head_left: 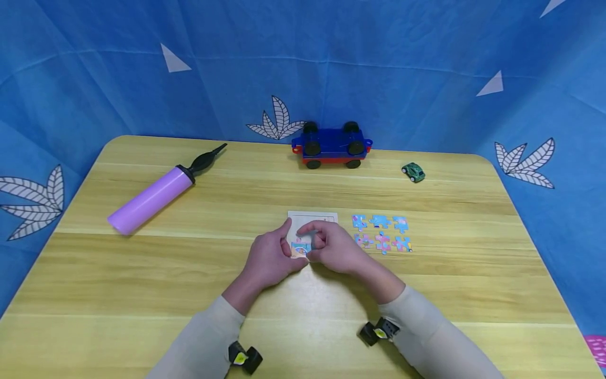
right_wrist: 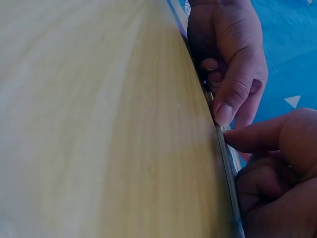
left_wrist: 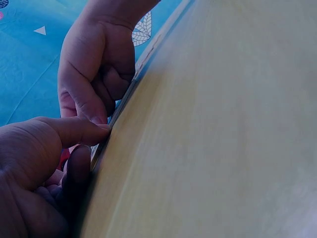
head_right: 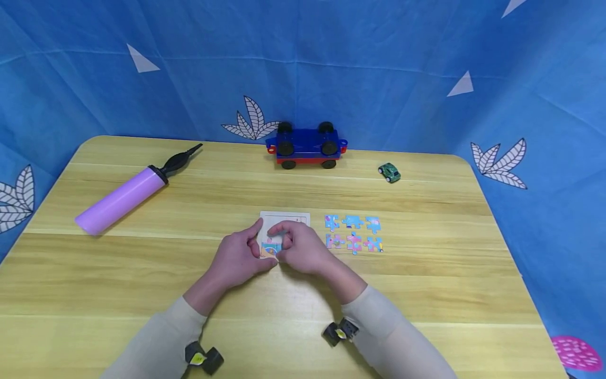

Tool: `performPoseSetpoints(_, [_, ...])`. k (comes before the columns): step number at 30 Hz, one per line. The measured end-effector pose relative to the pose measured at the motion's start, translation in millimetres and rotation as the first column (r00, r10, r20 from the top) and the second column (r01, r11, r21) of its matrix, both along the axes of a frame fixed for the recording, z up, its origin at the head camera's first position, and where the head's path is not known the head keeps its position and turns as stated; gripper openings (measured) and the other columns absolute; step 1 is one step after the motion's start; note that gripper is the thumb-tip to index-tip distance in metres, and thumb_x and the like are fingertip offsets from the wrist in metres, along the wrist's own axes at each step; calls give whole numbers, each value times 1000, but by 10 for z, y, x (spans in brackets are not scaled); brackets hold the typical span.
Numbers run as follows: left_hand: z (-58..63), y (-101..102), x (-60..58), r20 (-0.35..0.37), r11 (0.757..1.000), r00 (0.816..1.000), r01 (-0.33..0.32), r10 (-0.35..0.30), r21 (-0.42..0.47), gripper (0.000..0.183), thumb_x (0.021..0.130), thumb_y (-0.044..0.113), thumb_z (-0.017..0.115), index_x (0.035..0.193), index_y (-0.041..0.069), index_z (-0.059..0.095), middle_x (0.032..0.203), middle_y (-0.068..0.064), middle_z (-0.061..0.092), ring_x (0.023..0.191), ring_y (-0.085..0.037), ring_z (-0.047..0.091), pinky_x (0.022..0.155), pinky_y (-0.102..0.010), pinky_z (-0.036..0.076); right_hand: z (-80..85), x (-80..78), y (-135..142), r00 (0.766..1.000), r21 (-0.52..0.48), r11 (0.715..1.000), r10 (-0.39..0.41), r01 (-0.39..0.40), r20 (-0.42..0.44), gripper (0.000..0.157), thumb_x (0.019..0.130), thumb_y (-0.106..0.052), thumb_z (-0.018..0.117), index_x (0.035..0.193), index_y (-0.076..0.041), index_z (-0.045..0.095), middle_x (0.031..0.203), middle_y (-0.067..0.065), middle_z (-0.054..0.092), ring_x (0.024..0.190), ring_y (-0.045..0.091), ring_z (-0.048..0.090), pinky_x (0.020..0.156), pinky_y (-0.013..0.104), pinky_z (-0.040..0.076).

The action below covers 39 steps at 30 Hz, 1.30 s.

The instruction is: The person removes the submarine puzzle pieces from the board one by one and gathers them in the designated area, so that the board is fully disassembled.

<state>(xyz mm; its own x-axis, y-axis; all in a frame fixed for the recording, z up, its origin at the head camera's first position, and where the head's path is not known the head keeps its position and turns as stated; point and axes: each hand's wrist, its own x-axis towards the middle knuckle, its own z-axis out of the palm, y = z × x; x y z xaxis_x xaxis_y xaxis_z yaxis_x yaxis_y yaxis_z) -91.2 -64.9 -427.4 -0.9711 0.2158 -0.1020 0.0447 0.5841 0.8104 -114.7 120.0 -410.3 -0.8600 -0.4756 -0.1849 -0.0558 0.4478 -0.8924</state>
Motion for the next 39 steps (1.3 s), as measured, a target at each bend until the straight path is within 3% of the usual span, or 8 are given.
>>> performPoseSetpoints(10, [-5,-1,0,-12,1000,1000,0,0,9,95,72,19,90,150,-3,40,64,4,53,51,-11,45,60,-31,44,-53,-37,7,999,3,1000,19,-19,41,40,81,11,71,118,-2,65,58,-4,33,53,12,33,73,33,41])
performPoseSetpoints(28, [6,9,-6,-20,1000,1000,4,-4,-12,95,72,21,90,149,-4,40,64,4,52,52,-12,46,58,-32,42,-65,-55,6,997,-22,1000,18,-16,70,39,78,14,67,112,-4,61,59,-3,33,51,13,33,57,28,34])
performPoseSetpoints(39, [13,10,2,-16,1000,1000,2,-2,-2,95,72,19,89,149,-4,41,65,5,53,54,-11,46,60,-31,44,-44,-44,8,996,-33,999,-12,14,83,39,78,13,70,112,-1,56,59,-2,38,51,12,36,56,27,35])
